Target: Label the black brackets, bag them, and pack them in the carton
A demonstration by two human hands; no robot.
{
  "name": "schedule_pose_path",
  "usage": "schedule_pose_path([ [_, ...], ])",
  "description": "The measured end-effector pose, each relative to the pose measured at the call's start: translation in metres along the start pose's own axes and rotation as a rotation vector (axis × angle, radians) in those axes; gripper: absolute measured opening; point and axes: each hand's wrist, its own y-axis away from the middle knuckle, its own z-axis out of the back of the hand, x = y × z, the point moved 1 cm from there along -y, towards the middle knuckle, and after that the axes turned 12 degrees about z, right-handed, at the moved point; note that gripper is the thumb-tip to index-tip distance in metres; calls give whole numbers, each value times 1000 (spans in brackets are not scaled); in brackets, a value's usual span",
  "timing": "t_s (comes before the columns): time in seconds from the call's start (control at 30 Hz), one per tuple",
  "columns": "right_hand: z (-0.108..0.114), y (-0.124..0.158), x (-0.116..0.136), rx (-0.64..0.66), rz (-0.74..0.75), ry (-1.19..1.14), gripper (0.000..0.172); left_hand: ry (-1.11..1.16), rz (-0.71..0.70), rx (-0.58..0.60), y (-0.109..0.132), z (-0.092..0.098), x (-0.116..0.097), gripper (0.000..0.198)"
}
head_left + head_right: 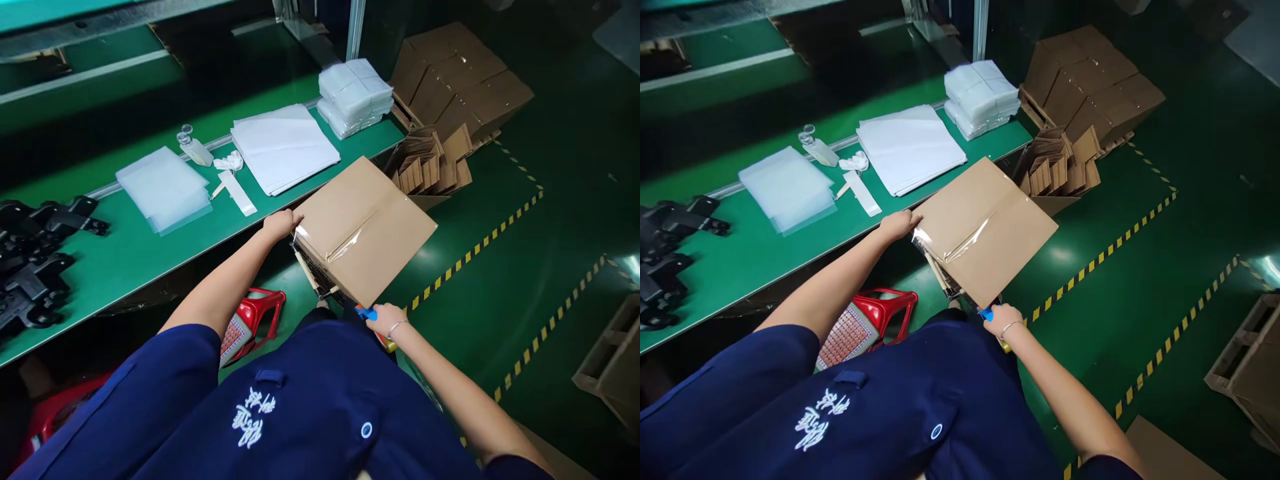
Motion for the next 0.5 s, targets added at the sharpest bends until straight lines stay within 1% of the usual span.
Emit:
schedule_pose_path([
  [0.03, 2, -8, 0, -4, 19, -24, 35, -3, 7, -1, 0, 1, 2, 55],
  [0.07, 6, -11, -6, -13, 35, -51, 33, -5, 13, 1, 0, 2, 4, 54],
  [0.1, 12, -8, -18, -27, 48, -76, 33, -4, 16, 3, -1, 3, 6, 53],
  [0.13, 21, 1, -37, -51, 56, -111, 34, -3, 16, 4, -1, 4, 7, 52],
  [0.17, 34, 12, -62, -85, 61, -141, 38, 0, 14, 4, -1, 4, 8, 51],
  [0.2, 51, 27, -91, -132, 61, -188, 43, 3, 9, 3, -2, 4, 8, 49],
  [0.23, 72, 41, -122, -221, 53, -314, 47, 5, 3, 0, -2, 4, 6, 48],
  [0.27, 97, 53, -153, -324, 14, -383, 54, 7, -5, -3, -2, 3, 5, 46],
  [0.3, 126, 61, -181, -421, -13, -390, 59, 10, -13, -4, -1, 1, 2, 44],
  [0.33, 158, 63, -204, -506, -15, -363, 62, 13, -21, -4, -1, 0, -1, 43],
  [0.37, 192, 56, -220, -568, 16, -313, 63, 17, -26, -4, -1, -1, -3, 42],
  [0.4, 227, 39, -228, -610, 68, -256, 62, 22, -24, -2, -1, -2, -5, 42],
  [0.43, 261, 13, -228, -651, 137, -184, 61, 28, -18, 4, -1, -4, -6, 42],
  [0.47, 294, -21, -223, -669, 216, -98, 59, 37, -4, 12, -2, -5, -7, 43],
  [0.5, 323, -62, -212, -660, 277, 2, 58, 46, 14, 22, -3, -7, -6, 43],
])
